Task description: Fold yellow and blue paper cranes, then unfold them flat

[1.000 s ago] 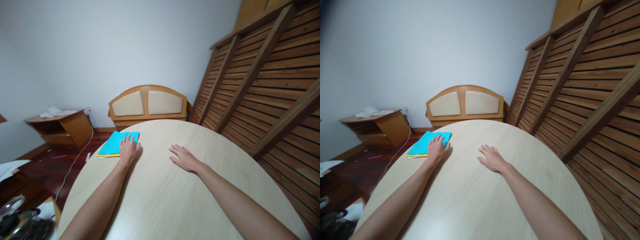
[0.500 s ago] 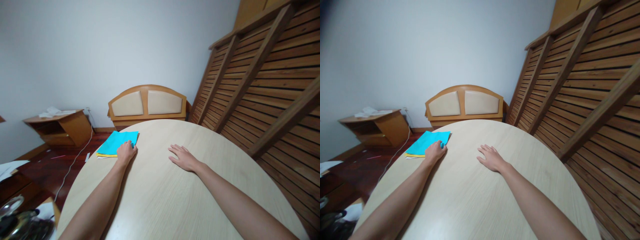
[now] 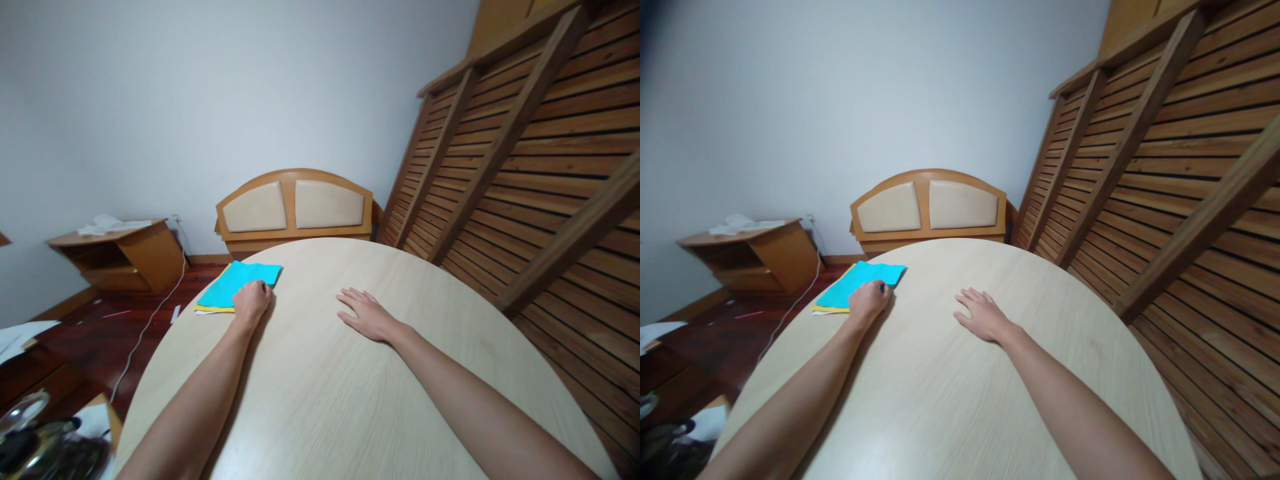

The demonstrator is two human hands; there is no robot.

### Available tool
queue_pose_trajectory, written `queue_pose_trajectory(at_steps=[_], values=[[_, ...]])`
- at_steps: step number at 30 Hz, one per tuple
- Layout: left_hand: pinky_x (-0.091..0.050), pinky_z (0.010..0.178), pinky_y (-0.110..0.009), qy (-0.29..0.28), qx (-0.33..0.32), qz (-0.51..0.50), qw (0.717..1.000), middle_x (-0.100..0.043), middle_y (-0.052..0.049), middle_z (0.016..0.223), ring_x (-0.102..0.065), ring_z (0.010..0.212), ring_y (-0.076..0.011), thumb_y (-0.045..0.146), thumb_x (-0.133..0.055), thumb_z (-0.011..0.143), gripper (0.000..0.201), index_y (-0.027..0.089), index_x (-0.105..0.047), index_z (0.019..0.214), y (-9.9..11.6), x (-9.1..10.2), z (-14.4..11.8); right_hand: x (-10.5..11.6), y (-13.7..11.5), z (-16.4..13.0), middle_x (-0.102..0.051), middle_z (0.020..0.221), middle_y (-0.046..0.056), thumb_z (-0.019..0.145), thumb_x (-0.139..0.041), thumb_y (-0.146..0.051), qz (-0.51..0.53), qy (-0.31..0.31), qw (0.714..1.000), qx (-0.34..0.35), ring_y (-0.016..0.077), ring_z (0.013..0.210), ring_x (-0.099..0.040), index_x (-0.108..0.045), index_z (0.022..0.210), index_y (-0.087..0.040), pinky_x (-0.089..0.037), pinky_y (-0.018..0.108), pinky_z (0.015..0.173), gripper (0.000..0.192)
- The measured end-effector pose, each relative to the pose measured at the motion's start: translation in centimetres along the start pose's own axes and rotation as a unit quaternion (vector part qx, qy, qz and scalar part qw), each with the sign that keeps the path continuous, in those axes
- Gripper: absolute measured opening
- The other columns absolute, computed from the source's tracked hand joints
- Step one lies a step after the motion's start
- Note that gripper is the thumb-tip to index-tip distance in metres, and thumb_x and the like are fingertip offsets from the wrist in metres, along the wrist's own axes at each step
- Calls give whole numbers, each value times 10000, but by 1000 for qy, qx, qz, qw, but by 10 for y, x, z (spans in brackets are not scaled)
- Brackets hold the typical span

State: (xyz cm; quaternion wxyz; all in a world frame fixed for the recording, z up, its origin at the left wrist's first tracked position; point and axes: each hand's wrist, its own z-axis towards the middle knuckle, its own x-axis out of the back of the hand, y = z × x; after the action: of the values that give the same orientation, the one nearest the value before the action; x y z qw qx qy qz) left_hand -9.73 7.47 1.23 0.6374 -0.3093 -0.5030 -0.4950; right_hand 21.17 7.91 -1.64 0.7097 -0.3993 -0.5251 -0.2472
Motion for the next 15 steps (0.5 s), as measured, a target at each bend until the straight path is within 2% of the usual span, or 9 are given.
queue_pose_trajectory(at_steps=[4,7,9,11,13,15], values=[[-462,660,-330,21,-48,0,999,-729,-124,1074,-686,941,-308,298,-365,961,372,186,-719,942,12,5,-6,0,0,0,-369,1575,103,969,-413,-523,6,6,1000,1,287,1470,-292,-489,1451,-199,-172,491,1204,586],[-455,658,-317,32,-133,-6,991,-724,-120,1085,-686,931,-289,276,-359,972,363,183,-708,943,31,8,-19,-2,1,1,-450,1527,105,961,-448,-501,22,37,999,5,287,1434,-361,-541,1399,-195,-224,483,1185,542],[-455,652,-322,6,-201,-11,980,-726,-135,1051,-689,903,-292,248,-345,974,364,170,-700,949,46,9,-30,-3,4,3,-561,1428,114,963,-458,-474,43,83,996,1,272,1346,-475,-593,1327,-181,-311,449,1142,487],[-456,648,-311,-19,-253,-17,967,-739,-109,992,-692,860,-268,227,-371,962,334,185,-700,917,61,8,-43,-3,10,6,-651,1298,113,971,-453,-446,72,139,987,-18,250,1208,-583,-628,1251,-171,-401,410,1068,430],[-460,654,-290,-45,-312,-24,949,-746,-67,945,-692,837,-234,234,-430,942,280,211,-700,871,74,6,-55,-1,17,9,-687,1210,102,979,-440,-424,98,197,974,-45,238,1108,-626,-641,1192,-178,-449,395,1008,383],[-468,668,-269,-70,-375,-34,924,-746,-37,954,-692,838,-203,270,-465,941,257,228,-698,839,83,4,-65,3,23,10,-694,1170,97,984,-426,-399,107,258,958,-64,243,1088,-625,-647,1142,-191,-462,406,986,342]])
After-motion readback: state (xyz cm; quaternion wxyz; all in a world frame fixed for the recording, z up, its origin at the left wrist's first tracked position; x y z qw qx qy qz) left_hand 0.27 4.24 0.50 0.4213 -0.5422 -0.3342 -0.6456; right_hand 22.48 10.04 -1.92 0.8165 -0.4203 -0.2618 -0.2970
